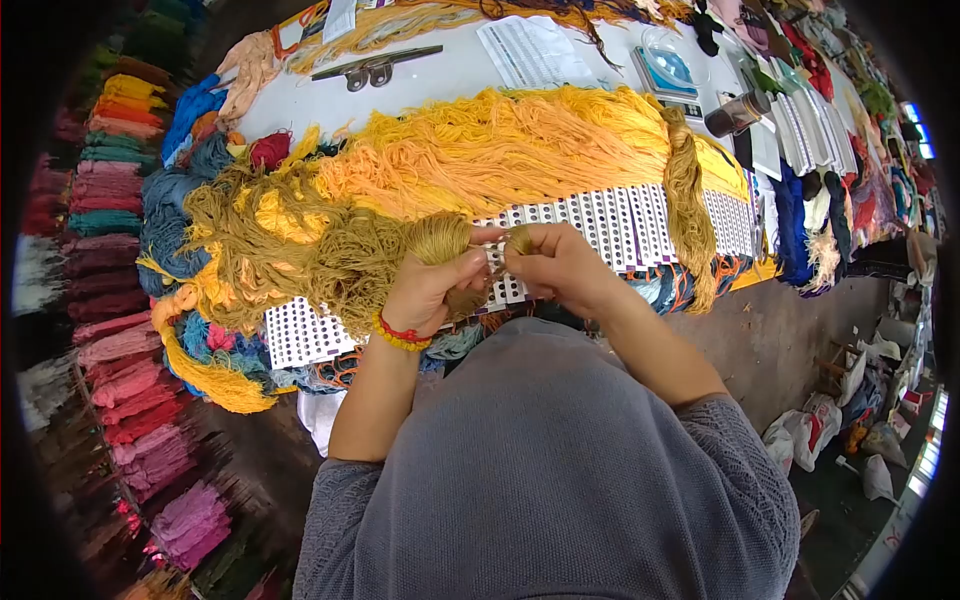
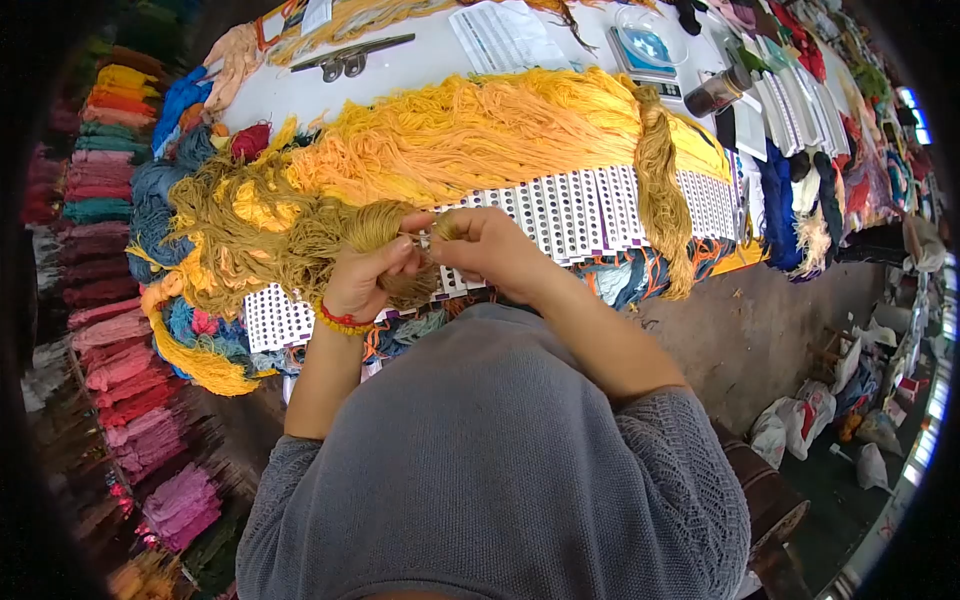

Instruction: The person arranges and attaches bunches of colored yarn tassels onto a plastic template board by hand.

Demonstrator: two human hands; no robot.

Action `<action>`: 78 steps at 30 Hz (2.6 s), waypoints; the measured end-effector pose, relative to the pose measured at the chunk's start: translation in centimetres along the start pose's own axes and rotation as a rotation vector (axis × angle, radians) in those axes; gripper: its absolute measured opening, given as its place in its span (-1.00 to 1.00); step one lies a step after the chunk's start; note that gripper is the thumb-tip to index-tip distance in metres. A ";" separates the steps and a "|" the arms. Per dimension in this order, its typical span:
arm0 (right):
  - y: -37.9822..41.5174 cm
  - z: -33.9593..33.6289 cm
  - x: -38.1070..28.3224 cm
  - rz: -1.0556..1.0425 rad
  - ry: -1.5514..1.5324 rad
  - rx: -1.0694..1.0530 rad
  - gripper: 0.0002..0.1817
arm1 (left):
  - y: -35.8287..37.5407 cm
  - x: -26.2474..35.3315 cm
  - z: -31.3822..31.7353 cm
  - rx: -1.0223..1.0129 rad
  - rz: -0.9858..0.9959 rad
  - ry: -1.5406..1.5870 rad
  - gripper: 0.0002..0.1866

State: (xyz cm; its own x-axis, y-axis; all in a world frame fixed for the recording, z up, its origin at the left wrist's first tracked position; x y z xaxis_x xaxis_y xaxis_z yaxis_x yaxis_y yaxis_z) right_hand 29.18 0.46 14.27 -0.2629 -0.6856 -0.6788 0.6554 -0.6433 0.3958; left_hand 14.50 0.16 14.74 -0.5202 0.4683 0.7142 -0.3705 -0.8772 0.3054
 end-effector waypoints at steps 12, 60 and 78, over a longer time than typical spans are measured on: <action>-2.4 -5.4 -3.5 -0.459 -0.569 0.102 -0.92 | 0.3 0.7 -14.8 0.196 0.214 0.719 -0.81; -12.1 -10.3 8.3 -0.141 1.951 0.485 -0.77 | -11.8 -12.6 -13.2 0.370 -0.147 -0.347 -0.89; -10.6 -11.9 7.5 0.112 1.415 0.644 -0.69 | -10.9 -9.5 -17.0 0.370 -0.211 -0.786 -0.82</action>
State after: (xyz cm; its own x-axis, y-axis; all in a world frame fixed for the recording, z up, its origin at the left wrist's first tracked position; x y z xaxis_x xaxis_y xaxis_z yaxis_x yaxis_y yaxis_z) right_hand 28.63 6.20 -2.39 0.8643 -0.1093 -0.4909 0.1246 -0.8992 0.4194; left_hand 10.44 7.09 -6.12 0.2591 0.5354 0.8039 -0.0563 -0.8225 0.5659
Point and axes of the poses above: each hand's wrist, its own y-axis away from the middle knuckle, its own z-axis out of the palm, x = y × z, the point moved 4 cm from there along -y, towards the middle knuckle, and after that the axes turned 8 degrees about y, right-handed, at the moved point
